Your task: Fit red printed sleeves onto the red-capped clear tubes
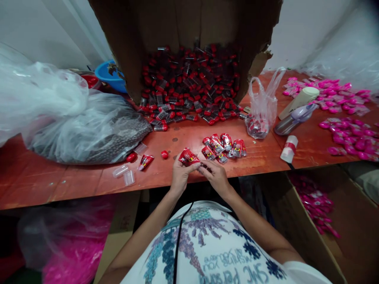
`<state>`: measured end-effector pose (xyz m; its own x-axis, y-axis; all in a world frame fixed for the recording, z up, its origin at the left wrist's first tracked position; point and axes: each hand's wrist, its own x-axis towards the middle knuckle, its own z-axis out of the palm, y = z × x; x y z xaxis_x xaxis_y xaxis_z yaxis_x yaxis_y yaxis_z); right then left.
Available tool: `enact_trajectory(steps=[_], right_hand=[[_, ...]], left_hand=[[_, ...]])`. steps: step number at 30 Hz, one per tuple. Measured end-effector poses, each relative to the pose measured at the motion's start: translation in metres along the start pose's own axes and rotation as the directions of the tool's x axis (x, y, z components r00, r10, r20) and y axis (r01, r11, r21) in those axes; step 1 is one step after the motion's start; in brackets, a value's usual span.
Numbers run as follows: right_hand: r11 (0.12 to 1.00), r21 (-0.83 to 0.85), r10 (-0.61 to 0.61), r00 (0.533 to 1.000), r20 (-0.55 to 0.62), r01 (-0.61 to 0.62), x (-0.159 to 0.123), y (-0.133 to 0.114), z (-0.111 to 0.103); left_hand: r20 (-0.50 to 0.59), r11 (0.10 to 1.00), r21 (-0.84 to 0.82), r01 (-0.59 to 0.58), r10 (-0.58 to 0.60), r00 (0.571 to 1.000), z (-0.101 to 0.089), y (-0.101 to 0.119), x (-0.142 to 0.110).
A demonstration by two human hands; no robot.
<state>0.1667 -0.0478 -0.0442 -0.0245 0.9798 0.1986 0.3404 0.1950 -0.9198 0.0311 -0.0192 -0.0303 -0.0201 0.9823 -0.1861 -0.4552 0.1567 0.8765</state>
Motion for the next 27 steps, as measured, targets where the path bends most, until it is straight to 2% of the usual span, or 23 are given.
enact_trajectory(steps=[4,7,9,12,15,19,22,24,27], right_hand=[[0.998,0.046,0.039,0.999,0.005,-0.039,-0.001,0.002,0.001],[0.998,0.053,0.044,0.998,0.034,-0.046,-0.001,0.004,-0.001],[0.984,0.146,0.097,0.995,0.035,-0.101,-0.002,0.006,-0.001],[0.917,0.341,0.203,0.978,0.050,-0.207,-0.004,0.008,0.002],[0.876,0.421,0.228,0.971,0.070,-0.236,-0.006,0.009,0.004],[0.921,0.347,0.178,0.984,0.026,-0.176,-0.006,0.009,0.001],[0.936,0.306,0.163,0.985,0.062,-0.174,-0.006,0.011,-0.004],[0.960,0.241,0.133,0.989,0.064,-0.144,-0.006,0.014,-0.006],[0.992,0.104,0.077,0.997,0.004,-0.077,-0.007,0.020,-0.007]], left_hand=[[0.037,0.993,-0.043,0.110,-0.109,0.993,0.001,0.004,0.002],[-0.024,0.997,-0.031,0.074,-0.074,0.997,-0.001,0.006,0.004],[-0.033,0.998,0.003,0.060,-0.060,0.998,-0.002,0.007,0.004],[0.037,0.991,0.063,0.120,-0.122,0.992,-0.002,0.008,0.004],[0.092,0.979,0.115,0.167,-0.178,0.980,-0.001,0.006,0.003],[0.107,0.985,0.087,0.150,-0.159,0.982,-0.001,0.004,0.003],[0.083,0.992,0.033,0.122,-0.125,0.989,-0.001,0.002,0.003],[0.067,0.990,0.043,0.136,-0.139,0.988,0.000,0.000,0.001],[0.077,0.985,0.082,0.152,-0.158,0.984,0.004,-0.004,-0.001]])
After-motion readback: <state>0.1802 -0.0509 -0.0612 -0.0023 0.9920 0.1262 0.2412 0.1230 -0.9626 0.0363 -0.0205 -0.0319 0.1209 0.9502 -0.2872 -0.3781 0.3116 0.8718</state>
